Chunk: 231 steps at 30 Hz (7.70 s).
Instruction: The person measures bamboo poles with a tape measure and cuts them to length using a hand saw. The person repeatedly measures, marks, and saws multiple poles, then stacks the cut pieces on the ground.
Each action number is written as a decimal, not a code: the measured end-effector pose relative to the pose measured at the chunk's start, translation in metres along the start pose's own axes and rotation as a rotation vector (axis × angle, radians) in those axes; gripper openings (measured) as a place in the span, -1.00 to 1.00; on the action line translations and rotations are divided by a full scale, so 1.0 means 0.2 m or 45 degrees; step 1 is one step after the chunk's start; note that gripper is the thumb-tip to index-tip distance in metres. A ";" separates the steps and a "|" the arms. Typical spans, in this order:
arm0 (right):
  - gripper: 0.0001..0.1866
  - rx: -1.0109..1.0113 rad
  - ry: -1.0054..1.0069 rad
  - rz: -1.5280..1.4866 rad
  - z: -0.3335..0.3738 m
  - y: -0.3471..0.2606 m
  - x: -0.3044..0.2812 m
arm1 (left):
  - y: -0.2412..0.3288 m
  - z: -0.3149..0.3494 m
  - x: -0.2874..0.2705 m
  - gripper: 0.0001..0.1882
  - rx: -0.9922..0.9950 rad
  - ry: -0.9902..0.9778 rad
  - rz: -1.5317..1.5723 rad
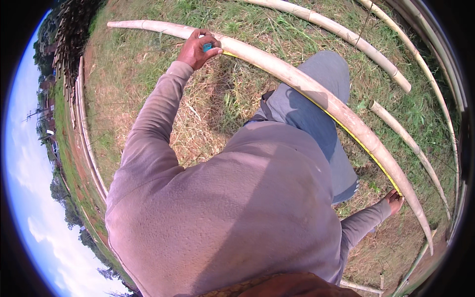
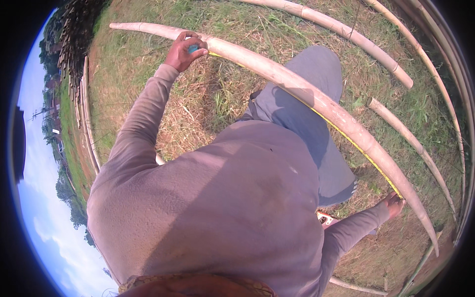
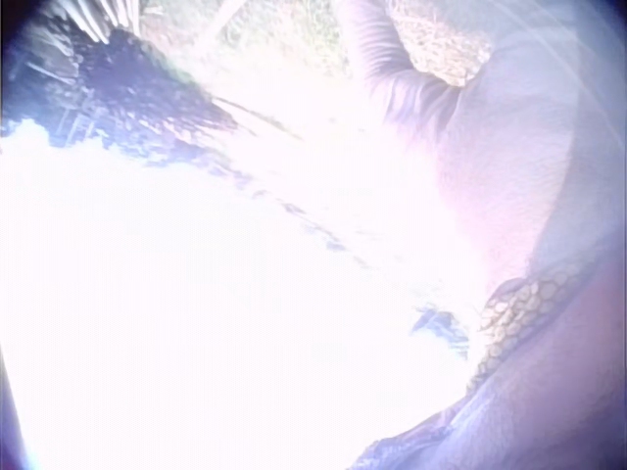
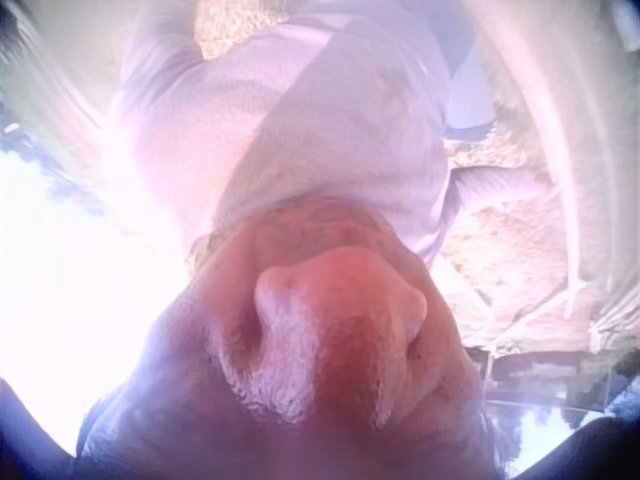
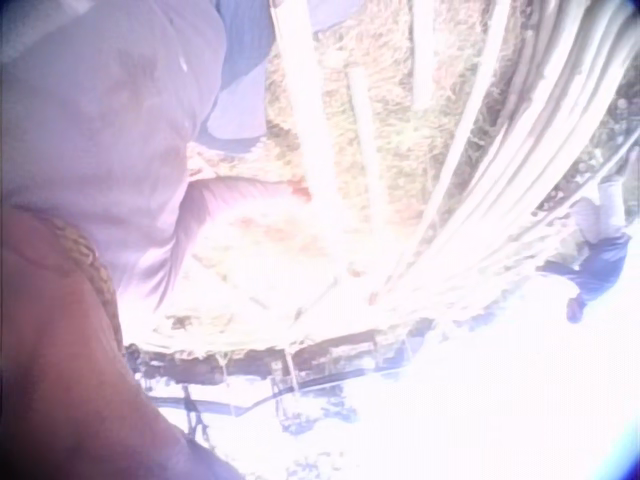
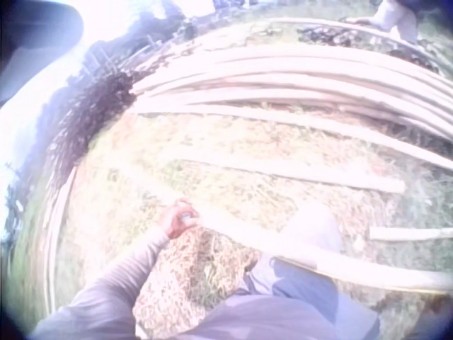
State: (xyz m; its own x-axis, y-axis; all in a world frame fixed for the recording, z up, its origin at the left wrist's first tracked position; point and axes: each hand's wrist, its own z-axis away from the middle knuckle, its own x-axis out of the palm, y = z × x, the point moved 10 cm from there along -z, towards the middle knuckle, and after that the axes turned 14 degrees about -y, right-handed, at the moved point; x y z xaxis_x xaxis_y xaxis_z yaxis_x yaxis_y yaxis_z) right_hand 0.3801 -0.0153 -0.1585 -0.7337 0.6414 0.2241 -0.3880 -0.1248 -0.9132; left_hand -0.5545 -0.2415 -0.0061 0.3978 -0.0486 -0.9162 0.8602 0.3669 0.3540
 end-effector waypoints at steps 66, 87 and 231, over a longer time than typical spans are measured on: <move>-0.38 -0.450 0.342 0.721 -0.43 -0.79 -0.95 | 0.88 -0.55 0.32 -0.68 0.085 -0.557 -0.381; -0.37 -0.418 0.590 1.343 -0.58 -0.73 -1.36 | 0.80 -0.55 0.26 -0.58 -0.069 -0.933 -0.378; -0.42 -0.804 -0.072 0.617 2.08 -0.42 0.65 | 2.30 -0.92 1.38 -0.26 0.527 -1.570 0.086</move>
State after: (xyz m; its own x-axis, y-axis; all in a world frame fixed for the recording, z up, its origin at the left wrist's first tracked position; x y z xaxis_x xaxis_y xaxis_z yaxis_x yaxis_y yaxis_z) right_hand 0.0846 -0.2366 0.0893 -0.7737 0.5841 -0.2454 0.3583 0.0839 -0.9298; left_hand -0.1086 0.0857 -0.1301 0.2827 -0.9385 -0.1982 0.7732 0.1007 0.6261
